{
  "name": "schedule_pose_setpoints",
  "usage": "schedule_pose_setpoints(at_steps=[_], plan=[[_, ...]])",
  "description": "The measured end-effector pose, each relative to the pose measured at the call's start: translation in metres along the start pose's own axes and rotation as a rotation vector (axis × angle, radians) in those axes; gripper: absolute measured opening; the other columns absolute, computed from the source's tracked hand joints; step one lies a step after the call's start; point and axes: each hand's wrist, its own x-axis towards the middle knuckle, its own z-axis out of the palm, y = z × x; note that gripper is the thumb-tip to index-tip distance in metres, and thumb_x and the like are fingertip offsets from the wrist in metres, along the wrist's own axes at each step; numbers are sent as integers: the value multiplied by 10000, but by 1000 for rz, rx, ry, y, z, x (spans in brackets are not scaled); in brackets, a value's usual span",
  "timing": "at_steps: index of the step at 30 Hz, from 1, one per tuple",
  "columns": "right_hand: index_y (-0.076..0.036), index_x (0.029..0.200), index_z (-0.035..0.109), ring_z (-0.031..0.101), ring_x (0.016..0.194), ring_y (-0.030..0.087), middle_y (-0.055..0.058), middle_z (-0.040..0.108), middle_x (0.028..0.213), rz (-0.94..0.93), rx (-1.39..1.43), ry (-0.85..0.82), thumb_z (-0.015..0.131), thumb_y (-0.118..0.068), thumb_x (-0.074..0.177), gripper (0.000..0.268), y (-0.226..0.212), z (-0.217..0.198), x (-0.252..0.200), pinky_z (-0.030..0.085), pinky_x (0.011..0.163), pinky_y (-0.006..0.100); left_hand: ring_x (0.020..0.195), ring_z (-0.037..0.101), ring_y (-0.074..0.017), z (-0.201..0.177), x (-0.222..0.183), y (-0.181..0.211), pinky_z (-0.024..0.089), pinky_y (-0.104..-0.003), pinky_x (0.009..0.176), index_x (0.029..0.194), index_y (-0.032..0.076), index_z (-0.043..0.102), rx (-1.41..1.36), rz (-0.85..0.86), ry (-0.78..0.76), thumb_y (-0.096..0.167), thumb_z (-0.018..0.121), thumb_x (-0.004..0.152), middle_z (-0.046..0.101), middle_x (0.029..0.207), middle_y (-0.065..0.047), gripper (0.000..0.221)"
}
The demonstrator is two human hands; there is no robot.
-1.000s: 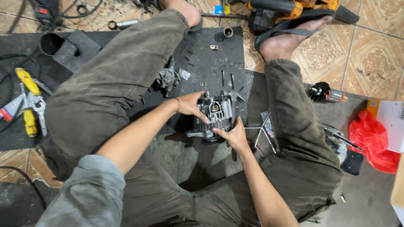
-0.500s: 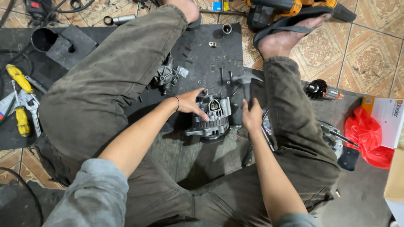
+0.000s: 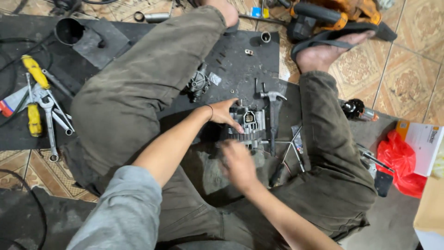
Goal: Disassembling an automotive alternator using a hammer and manual force to separate the casing and internal components.
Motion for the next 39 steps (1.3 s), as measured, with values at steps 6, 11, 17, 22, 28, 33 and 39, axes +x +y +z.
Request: schedule_pose_setpoints(at_steps=[6, 11, 17, 22, 28, 33, 39], plan=[[-43, 1093, 649, 562, 949, 311, 128, 587, 999, -172, -397, -119, 569, -73, 891, 219, 4, 38, 27, 450, 750, 383, 1473, 392, -324, 1, -2, -1, 356, -428, 1220, 1623, 97, 195, -18, 11, 1, 726, 937, 468, 388, 1601, -185, 1510], [-93, 831, 678, 581, 851, 258, 71, 595, 871, -276, -410, -205, 626, -75, 835, 55, 17, 31, 36, 491, 672, 326, 1466, 410, -309, 4, -2, 0, 373, -423, 1213, 1619, 113, 212, -4, 21, 6, 730, 935, 458, 408, 1594, -172, 1500], [-88, 819, 655, 591, 820, 244, 55, 578, 837, -313, -292, -277, 595, -60, 874, 86, 22, 3, 40, 502, 669, 329, 1438, 455, -319, 9, -4, 1, 395, -432, 1201, 1553, 81, 344, -53, 56, 71, 706, 936, 444, 475, 1546, -177, 1404], [-89, 831, 676, 605, 807, 279, 53, 589, 842, -255, -154, -262, 625, -88, 851, 54, 43, -28, 29, 503, 683, 363, 1366, 544, -295, 14, -3, 31, 471, -431, 1139, 1460, 117, 487, -47, 77, 98, 747, 918, 417, 583, 1451, -145, 1292], [-8, 910, 707, 637, 746, 339, 103, 590, 785, -108, 170, -7, 775, -5, 779, 148, 18, -70, 36, 554, 674, 404, 1251, 625, -346, -30, -54, 72, 556, -523, 975, 1408, 104, 578, 246, -104, 149, 814, 843, 407, 657, 1337, -153, 1256], [-54, 955, 753, 670, 729, 285, 47, 629, 779, 0, 362, 189, 831, 21, 773, 211, 23, -41, 37, 572, 675, 372, 1235, 624, -392, -56, -76, 60, 537, -583, 933, 1382, 44, 585, 397, -260, 189, 795, 846, 415, 658, 1309, -196, 1252], [-73, 1010, 730, 670, 789, 379, 105, 655, 850, 97, 400, 178, 782, -13, 828, 199, 89, 5, 11, 542, 687, 456, 1332, 540, -436, -55, -73, 62, 478, -583, 1024, 1463, 25, 491, 340, -275, 255, 746, 851, 503, 581, 1406, -257, 1253]])
